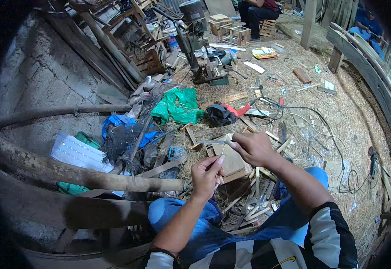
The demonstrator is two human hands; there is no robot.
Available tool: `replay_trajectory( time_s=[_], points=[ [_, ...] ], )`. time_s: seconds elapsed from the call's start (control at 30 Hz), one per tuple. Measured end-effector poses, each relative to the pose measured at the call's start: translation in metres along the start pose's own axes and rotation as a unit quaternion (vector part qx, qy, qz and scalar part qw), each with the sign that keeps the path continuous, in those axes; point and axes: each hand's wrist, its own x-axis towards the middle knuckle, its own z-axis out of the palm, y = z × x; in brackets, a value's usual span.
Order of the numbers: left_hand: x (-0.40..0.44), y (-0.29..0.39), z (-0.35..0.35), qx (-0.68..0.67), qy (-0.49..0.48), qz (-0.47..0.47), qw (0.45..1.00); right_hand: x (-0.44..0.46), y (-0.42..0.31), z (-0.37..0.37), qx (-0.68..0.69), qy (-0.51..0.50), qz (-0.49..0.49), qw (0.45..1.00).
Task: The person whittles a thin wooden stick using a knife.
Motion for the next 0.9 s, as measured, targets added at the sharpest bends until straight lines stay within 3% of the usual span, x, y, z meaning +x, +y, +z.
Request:
replay_trajectory(
  time_s=[0.23, 0.3, 0.33, 0.37, 0.43, 0.5, 0.6, 0.73, 0.83, 0.9],
  points=[
    [-0.003, 0.003, 0.004, -0.003, -0.012, 0.009, 1.0, 0.01, 0.018, -0.014, -0.021, -0.012, 0.098, 0.995],
    [-0.003, 0.006, 0.004, -0.009, -0.009, -0.001, 1.0, 0.009, 0.01, -0.015, 0.07, -0.007, 0.103, 0.992],
    [-0.003, 0.008, 0.005, 0.003, -0.022, -0.012, 1.0, 0.006, 0.008, -0.009, 0.185, 0.015, 0.111, 0.976],
    [-0.003, 0.009, 0.005, 0.016, -0.036, -0.025, 0.999, 0.006, 0.007, -0.003, 0.185, 0.014, 0.114, 0.976],
    [-0.004, 0.008, 0.006, 0.028, -0.055, -0.037, 0.997, 0.005, 0.002, 0.008, 0.409, 0.011, 0.153, 0.899],
    [-0.006, 0.007, 0.008, 0.041, -0.074, -0.051, 0.995, 0.007, 0.001, 0.009, 0.42, 0.024, 0.141, 0.896],
    [-0.005, 0.006, 0.009, 0.084, -0.092, -0.067, 0.99, 0.01, 0.005, 0.0, 0.429, -0.026, 0.216, 0.877],
    [-0.004, 0.007, 0.008, 0.104, -0.115, -0.066, 0.986, 0.017, 0.018, -0.002, 0.478, 0.003, 0.24, 0.845],
    [-0.002, 0.004, 0.007, 0.122, -0.128, -0.076, 0.981, 0.019, 0.023, -0.004, 0.452, 0.003, 0.209, 0.867],
    [0.0, -0.001, 0.007, 0.097, -0.117, -0.068, 0.986, 0.017, 0.013, -0.01, 0.359, 0.039, 0.202, 0.91]
  ],
)
